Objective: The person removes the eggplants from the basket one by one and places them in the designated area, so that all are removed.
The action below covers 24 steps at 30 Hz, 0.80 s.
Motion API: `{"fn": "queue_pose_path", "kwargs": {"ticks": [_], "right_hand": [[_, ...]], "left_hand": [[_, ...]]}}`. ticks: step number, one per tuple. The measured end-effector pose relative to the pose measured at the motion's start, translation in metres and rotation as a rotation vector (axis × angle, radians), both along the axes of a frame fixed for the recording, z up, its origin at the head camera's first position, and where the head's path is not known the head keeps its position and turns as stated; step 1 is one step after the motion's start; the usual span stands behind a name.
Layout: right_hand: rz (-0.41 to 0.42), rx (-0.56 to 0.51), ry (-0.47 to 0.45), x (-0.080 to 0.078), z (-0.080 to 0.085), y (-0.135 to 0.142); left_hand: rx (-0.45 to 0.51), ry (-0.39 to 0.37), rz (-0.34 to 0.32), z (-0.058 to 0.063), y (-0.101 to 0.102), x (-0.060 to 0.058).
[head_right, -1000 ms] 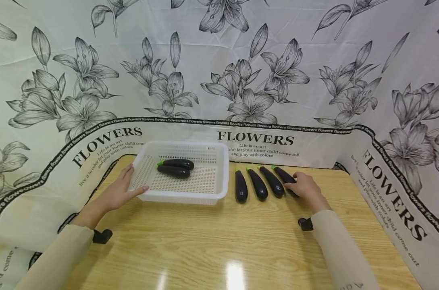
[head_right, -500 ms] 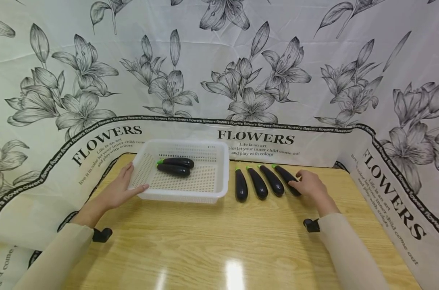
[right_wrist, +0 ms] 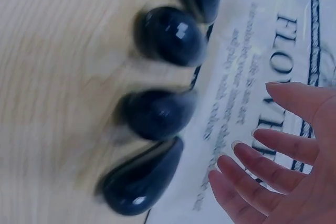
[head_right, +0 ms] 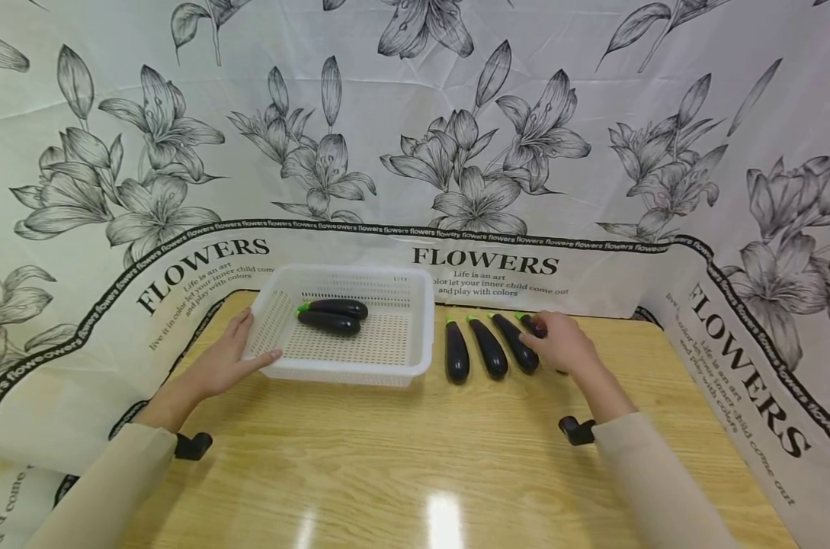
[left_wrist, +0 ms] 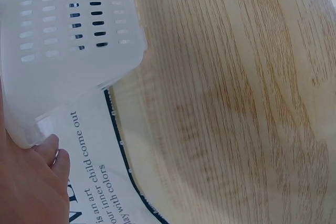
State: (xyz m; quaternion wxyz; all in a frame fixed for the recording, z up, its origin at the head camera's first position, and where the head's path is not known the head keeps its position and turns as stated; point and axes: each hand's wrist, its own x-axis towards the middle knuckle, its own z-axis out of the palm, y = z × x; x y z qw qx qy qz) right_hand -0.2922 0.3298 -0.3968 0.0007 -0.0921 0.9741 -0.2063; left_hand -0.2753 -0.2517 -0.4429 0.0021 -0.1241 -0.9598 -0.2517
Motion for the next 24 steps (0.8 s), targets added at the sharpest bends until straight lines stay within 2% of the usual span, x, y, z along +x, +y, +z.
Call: {"fn": "queue_pose_path", "kwargs": {"ticks": [9, 19, 24], "right_hand": [[0.161, -0.096, 0.073, 0.008, 0.017, -0.058], [0.282, -0.154, 0.104, 0.002, 0.018, -0.114], [0.335, -0.152, 0.097, 0.001, 0.013, -0.139]], "left_hand": [[0.008, 0.012, -0.001, -0.001, -0.001, 0.000], [0.001, 0.005, 0.005, 0.000, 0.000, -0.002], [0.004, 0.005, 0.005, 0.000, 0.000, -0.001]]}}
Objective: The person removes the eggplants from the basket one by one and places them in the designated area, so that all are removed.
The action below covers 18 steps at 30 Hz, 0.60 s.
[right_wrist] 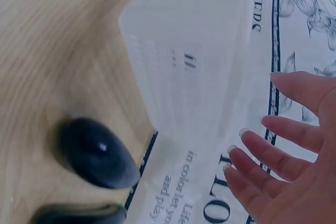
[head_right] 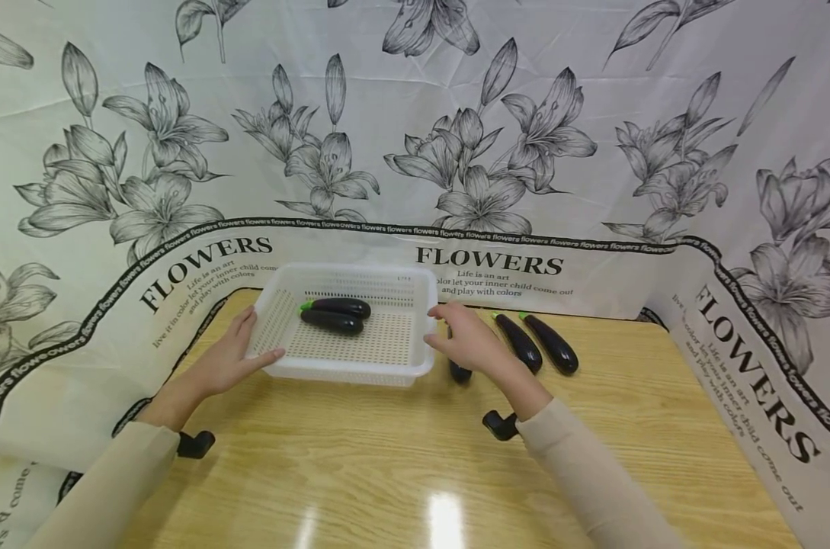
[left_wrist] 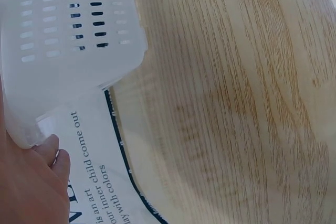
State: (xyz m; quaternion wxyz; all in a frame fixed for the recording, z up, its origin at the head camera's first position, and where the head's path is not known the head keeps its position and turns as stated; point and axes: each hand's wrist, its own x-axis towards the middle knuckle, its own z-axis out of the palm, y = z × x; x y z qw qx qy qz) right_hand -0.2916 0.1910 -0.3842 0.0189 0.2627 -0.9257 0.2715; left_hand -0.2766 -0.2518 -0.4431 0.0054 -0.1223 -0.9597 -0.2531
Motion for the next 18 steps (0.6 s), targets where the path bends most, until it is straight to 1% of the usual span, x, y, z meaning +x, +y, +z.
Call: {"fn": "queue_pose_path", "kwargs": {"ticks": [7, 12, 18], "right_hand": [[0.065, 0.044, 0.037, -0.003, -0.010, -0.032], [0.109, 0.060, 0.008, -0.006, -0.015, -0.053], [0.161, 0.048, -0.026, -0.016, -0.021, -0.082]], "left_hand": [[0.015, 0.011, -0.004, 0.001, 0.001, 0.000], [0.008, 0.010, -0.005, -0.001, 0.000, -0.001], [0.011, 0.008, 0.002, -0.004, 0.000, -0.002]]}}
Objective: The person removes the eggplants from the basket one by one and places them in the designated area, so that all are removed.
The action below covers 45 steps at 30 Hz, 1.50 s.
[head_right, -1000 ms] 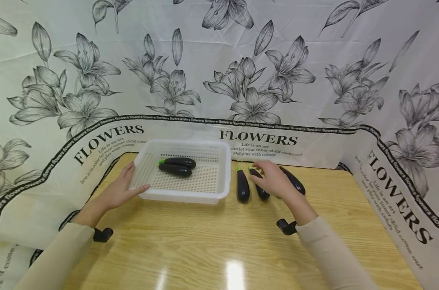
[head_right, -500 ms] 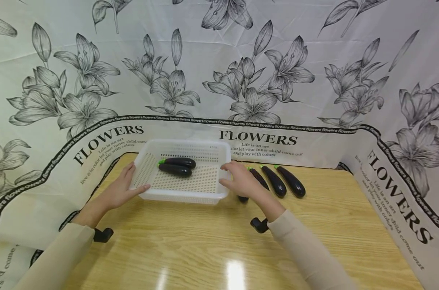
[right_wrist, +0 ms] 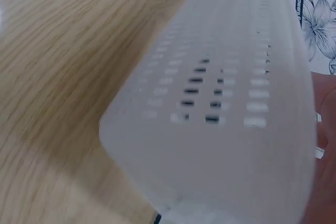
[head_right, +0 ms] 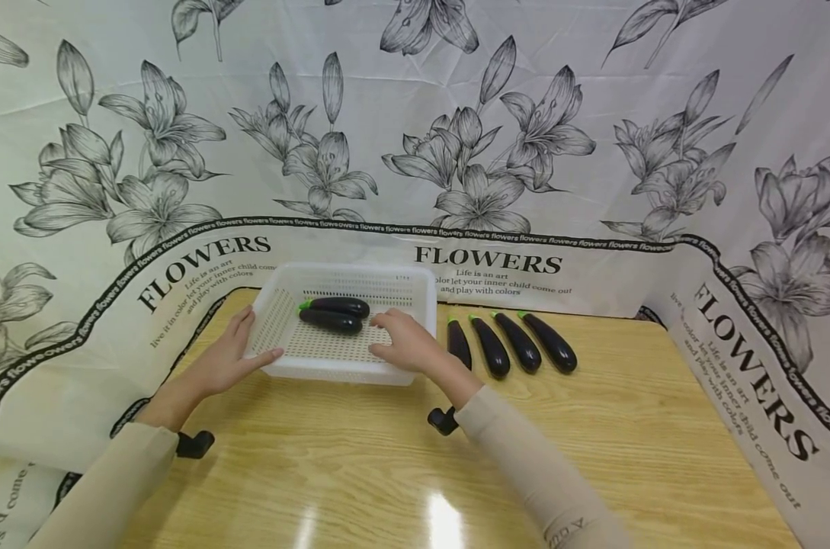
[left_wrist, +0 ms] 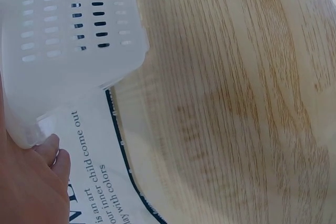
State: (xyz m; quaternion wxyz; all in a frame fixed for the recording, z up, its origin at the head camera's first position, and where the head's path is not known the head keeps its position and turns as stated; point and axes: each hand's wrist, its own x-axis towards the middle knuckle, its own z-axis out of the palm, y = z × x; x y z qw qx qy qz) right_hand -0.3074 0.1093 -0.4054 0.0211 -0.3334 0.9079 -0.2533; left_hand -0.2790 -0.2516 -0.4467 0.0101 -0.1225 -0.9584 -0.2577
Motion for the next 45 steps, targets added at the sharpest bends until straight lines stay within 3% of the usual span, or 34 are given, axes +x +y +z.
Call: {"fn": "queue_pose_path", "kwargs": {"ticks": [11, 22, 31, 37, 45], "right_hand": [[-0.038, 0.052, -0.105, -0.021, -0.024, -0.048], [-0.038, 0.238, -0.022, -0.037, -0.029, -0.083], [-0.060, 0.401, -0.009, -0.038, -0.033, -0.104], [-0.087, 0.385, -0.030, -0.040, -0.033, -0.102], [-0.197, 0.346, -0.067, -0.041, -0.033, -0.098]], "left_hand": [[-0.001, -0.004, 0.003, -0.003, 0.001, 0.001], [-0.011, 0.000, 0.008, 0.000, 0.002, -0.002], [0.003, -0.001, 0.010, -0.003, 0.005, -0.001], [-0.002, 0.007, 0.010, -0.002, 0.004, -0.002], [-0.006, 0.001, 0.013, 0.000, 0.001, -0.002]]}}
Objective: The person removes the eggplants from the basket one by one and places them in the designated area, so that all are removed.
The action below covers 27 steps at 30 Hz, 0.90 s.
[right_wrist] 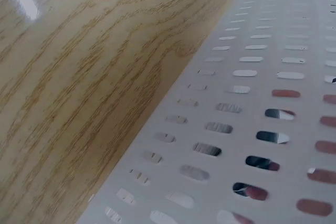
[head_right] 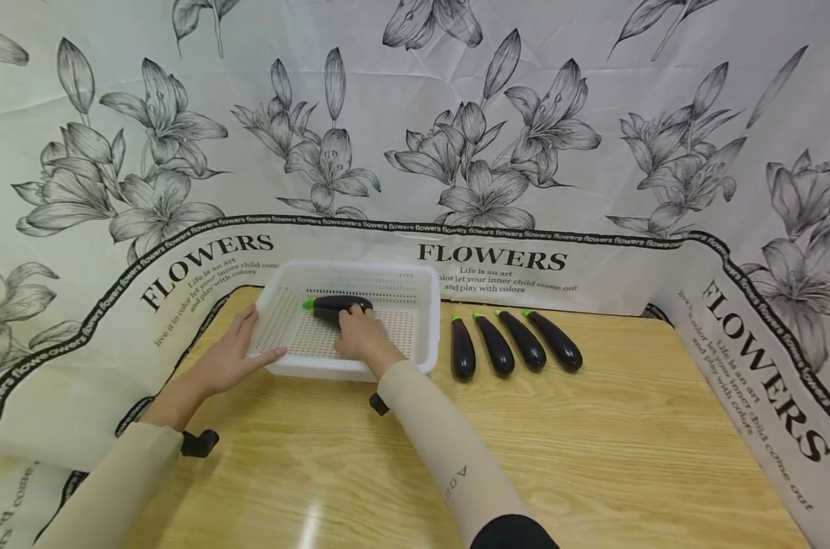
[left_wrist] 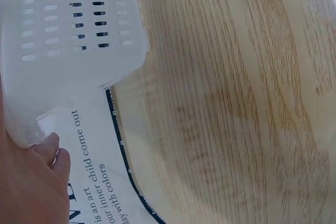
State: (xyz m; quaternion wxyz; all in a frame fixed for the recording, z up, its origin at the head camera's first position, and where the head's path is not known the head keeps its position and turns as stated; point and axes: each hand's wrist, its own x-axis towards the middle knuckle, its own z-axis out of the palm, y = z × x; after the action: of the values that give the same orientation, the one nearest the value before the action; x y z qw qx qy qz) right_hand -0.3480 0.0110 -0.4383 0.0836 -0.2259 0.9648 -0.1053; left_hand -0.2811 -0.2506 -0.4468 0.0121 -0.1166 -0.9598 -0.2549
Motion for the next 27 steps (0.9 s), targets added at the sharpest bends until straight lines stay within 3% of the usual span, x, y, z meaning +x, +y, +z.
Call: {"fn": "queue_pose_path", "kwargs": {"ticks": [10, 18, 27], "right_hand": [[-0.121, -0.014, 0.026, -0.001, 0.000, 0.005], [-0.106, -0.053, -0.039, 0.004, 0.003, 0.010], [-0.065, -0.185, -0.092, 0.007, 0.006, 0.030]], "left_hand": [[0.004, 0.004, 0.002, 0.001, 0.002, 0.000], [0.001, -0.011, 0.003, 0.001, 0.003, 0.001], [0.002, -0.017, 0.007, 0.000, 0.000, 0.001]]}}
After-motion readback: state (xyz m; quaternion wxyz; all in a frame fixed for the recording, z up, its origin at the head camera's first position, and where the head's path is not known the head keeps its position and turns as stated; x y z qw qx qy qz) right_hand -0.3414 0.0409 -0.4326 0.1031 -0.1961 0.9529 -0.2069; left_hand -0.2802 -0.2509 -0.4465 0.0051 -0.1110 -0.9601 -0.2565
